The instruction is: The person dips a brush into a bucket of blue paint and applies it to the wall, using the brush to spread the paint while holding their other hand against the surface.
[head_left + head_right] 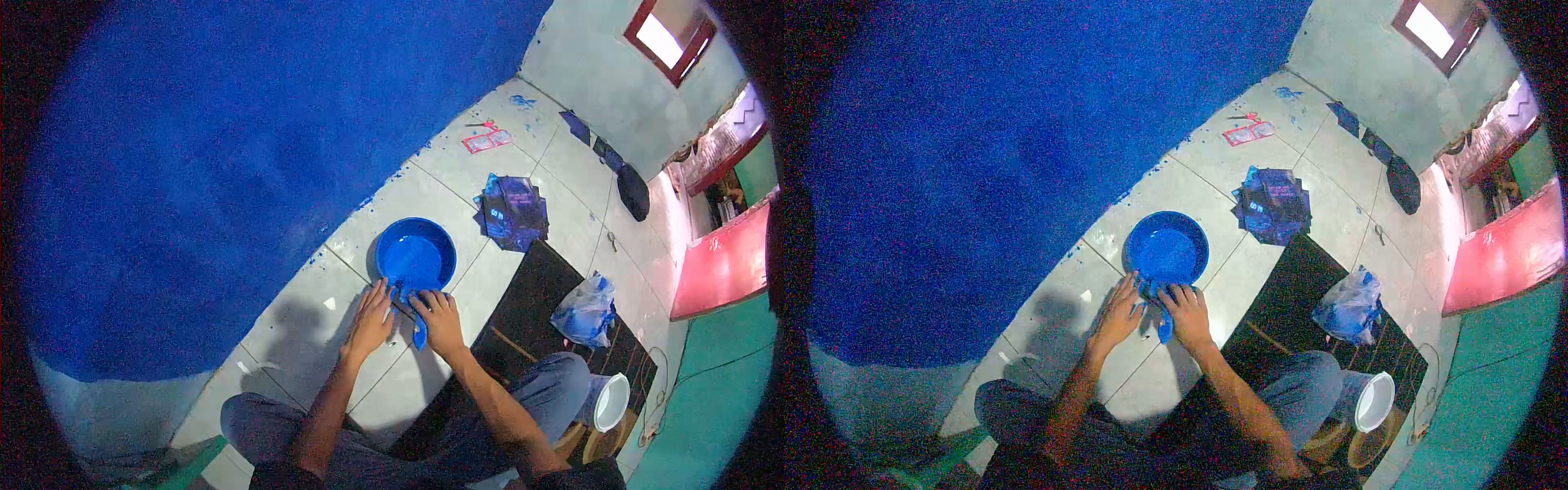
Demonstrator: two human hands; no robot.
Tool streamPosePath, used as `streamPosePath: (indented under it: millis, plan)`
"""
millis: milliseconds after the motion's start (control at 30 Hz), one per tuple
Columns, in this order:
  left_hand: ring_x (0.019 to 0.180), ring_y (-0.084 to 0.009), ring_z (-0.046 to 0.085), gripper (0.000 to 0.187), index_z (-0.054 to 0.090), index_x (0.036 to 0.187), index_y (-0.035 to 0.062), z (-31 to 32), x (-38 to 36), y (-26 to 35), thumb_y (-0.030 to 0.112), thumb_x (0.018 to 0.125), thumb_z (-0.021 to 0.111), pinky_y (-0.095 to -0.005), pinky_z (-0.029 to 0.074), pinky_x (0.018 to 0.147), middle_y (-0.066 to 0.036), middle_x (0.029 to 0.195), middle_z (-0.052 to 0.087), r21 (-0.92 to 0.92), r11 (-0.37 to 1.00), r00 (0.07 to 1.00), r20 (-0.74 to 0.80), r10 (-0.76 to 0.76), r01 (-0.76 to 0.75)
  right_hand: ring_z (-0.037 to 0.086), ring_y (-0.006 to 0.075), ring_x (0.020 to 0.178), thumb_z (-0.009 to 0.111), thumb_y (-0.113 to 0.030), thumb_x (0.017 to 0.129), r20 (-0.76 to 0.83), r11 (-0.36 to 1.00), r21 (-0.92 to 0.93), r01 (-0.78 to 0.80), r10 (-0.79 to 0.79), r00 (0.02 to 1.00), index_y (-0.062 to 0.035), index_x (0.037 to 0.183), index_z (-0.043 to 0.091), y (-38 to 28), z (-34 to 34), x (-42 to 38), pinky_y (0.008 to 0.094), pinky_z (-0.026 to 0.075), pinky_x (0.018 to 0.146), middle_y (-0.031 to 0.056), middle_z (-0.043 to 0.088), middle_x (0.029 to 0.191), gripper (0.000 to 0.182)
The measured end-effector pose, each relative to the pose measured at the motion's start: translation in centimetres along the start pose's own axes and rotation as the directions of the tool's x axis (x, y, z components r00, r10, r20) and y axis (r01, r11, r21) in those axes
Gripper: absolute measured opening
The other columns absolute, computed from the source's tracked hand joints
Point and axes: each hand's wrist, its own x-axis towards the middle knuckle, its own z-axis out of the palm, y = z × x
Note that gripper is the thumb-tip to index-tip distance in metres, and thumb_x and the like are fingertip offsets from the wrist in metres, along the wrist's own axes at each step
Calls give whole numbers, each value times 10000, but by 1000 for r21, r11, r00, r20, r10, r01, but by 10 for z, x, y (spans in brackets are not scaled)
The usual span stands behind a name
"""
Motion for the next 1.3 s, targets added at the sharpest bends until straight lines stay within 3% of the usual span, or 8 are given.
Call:
streamPosePath:
  millis: [300,400,500,633,733,900,1033,1300]
  plan:
    - [1481,-378,247,506,482,1352,-96,1,1,-6,108,903,596,-496,210,1211,-220,1591,277,3,1000,1000,-18,24,-24,519,327,1196,598,-130,810,55,999,-23,-43,44,998,-187,1344,583,-6,-6,13,473,388,1037,109,586,1278,538]
    - [1485,-372,243,537,456,1376,-98,-3,0,-2,93,894,594,-508,212,1208,-215,1593,277,6,1000,999,34,-19,19,519,337,1212,708,-317,777,-60,996,-85,16,-21,998,-226,1359,580,-9,-10,13,501,380,1056,89,586,1340,603]
    - [1489,-348,247,575,426,1431,-67,4,2,-3,100,902,578,-503,212,1204,-200,1596,283,13,1000,1000,16,-14,14,526,336,1214,704,-316,781,5,999,-29,14,-14,1000,-229,1358,581,-5,-5,4,504,377,1061,72,596,1343,596]
    - [1495,-340,235,553,427,1425,-77,2,5,4,83,912,557,-504,204,1207,-207,1595,282,39,998,995,75,-60,57,515,331,1258,603,-142,847,-31,999,31,-40,41,999,-235,1353,586,-13,-20,10,511,364,1074,51,606,1348,515]
    - [1501,-337,221,572,406,1435,-84,7,5,-1,74,906,556,-505,201,1208,-206,1597,277,18,998,997,56,-56,56,507,334,1275,578,-112,854,29,996,60,-67,66,997,-237,1357,584,-7,-11,3,512,358,1078,50,603,1358,518]
    - [1500,-358,209,612,353,1471,-57,11,5,-8,90,916,565,-541,190,1203,-203,1614,236,33,999,998,57,-27,26,497,336,1291,556,-102,868,24,993,97,-73,71,997,-232,1350,592,-9,-17,11,515,339,1099,50,592,1380,501]
    - [1504,-336,210,580,434,1419,-72,15,7,-3,72,876,575,-521,188,1208,-199,1607,257,31,999,997,74,-38,36,498,336,1294,558,-104,873,53,995,72,-75,71,996,-239,1339,603,-1,-8,4,532,336,1099,34,594,1378,488]
    - [1508,-355,186,597,404,1433,-83,20,6,-5,83,885,573,-550,214,1193,-218,1613,227,72,997,996,86,-21,14,490,327,1307,532,-107,874,59,994,75,-74,70,996,-246,1379,571,-3,-7,3,516,322,1097,39,582,1393,526]
